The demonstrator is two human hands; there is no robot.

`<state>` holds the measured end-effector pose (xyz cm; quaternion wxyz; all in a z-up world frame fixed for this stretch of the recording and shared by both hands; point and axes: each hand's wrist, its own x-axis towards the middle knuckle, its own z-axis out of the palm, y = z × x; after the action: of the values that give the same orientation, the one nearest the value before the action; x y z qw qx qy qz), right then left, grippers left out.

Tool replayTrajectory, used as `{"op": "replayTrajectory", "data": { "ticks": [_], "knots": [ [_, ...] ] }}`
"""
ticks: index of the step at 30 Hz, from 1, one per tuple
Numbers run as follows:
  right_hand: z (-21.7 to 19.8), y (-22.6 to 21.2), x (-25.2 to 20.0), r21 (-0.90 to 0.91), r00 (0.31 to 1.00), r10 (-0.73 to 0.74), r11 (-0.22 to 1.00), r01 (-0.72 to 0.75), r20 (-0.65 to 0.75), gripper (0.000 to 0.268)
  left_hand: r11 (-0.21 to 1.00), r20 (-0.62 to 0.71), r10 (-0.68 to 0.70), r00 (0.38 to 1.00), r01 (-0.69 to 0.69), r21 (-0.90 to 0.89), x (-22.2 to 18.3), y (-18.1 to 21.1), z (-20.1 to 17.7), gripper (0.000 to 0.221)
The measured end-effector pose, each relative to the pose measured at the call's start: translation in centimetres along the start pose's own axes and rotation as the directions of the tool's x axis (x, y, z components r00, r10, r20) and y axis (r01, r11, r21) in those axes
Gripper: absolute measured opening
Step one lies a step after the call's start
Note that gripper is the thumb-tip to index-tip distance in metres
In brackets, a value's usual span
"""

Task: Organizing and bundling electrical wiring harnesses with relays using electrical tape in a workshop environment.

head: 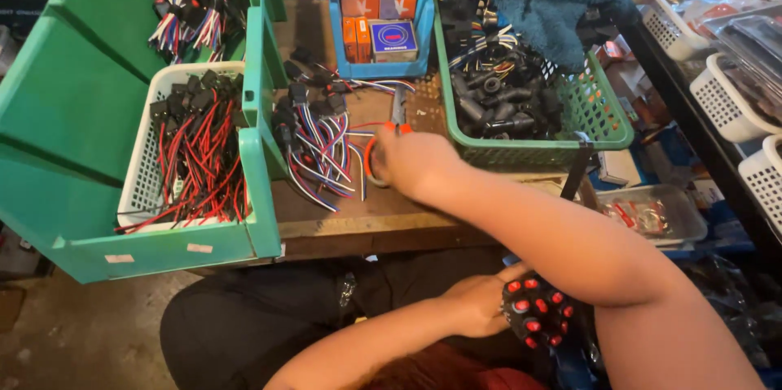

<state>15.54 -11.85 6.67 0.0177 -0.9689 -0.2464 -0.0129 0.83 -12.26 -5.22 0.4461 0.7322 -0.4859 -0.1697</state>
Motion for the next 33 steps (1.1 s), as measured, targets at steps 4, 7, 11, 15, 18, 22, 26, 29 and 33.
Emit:
{"op": "replayTrajectory", "data": {
  "ticks": [4, 7, 11, 15, 18, 22, 26, 29, 33],
  "knots": [
    [-1.0, 1.4, 0.1, 0.340, 0.998, 0.058, 0.939, -0.048, -0.019, 0.061, 0.999, -0.034, 0.053, 0.998, -0.053, -0.006, -0.2, 0.1, 0.2, 0.058],
    [-3.2, 0.9, -1.0, 0.709, 0.977, 0.154, 0.672, -0.213, 0.148, 0.070, 0.998, -0.041, 0.062, 0.997, -0.062, 0.012, 0.0, 0.0, -0.3, 0.058],
    [-5.0, 1.2, -4.7, 0.943, 0.933, 0.148, 0.004, -0.332, 0.328, 0.069, 0.985, -0.064, 0.146, 0.987, -0.139, 0.101, 0.1, -0.7, 0.7, 0.056],
    [-8.3, 2.2, -11.5, 0.981, 0.981, -0.010, -0.019, -0.195, 0.195, 0.081, 0.990, -0.054, 0.119, 0.991, -0.115, 0.077, 0.4, -0.1, 0.1, 0.057],
    [-10.6, 5.2, -17.1, 0.998, 0.997, -0.067, 0.061, -0.033, 0.037, 0.093, 0.999, -0.030, 0.043, 0.999, -0.043, -0.005, 0.1, 0.0, 0.2, 0.055],
    [-10.0, 14.1, -25.1, 0.994, 0.991, 0.098, -0.046, 0.096, -0.091, 0.076, 0.994, -0.137, 0.103, 0.985, -0.108, -0.024, -0.2, -2.0, 1.0, 0.057],
    [-12.5, 19.6, -28.6, 0.817, 0.916, 0.381, 0.486, -0.310, 0.121, 0.067, 0.992, -0.205, 0.128, 0.970, -0.126, 0.020, 0.1, -0.7, 0.1, 0.063],
    [-7.8, 26.7, -32.8, 0.524, 0.724, 0.638, 0.536, -0.662, 0.262, 0.083, 0.998, -0.153, -0.031, 0.988, 0.023, -0.052, 0.5, -0.3, 0.2, 0.067],
    [-7.8, 26.6, -32.3, 0.751, 0.798, 0.501, 0.369, -0.547, 0.335, 0.078, 0.996, -0.150, -0.055, 0.987, 0.043, -0.084, 1.3, 0.6, -0.4, 0.064]
  ]
}}
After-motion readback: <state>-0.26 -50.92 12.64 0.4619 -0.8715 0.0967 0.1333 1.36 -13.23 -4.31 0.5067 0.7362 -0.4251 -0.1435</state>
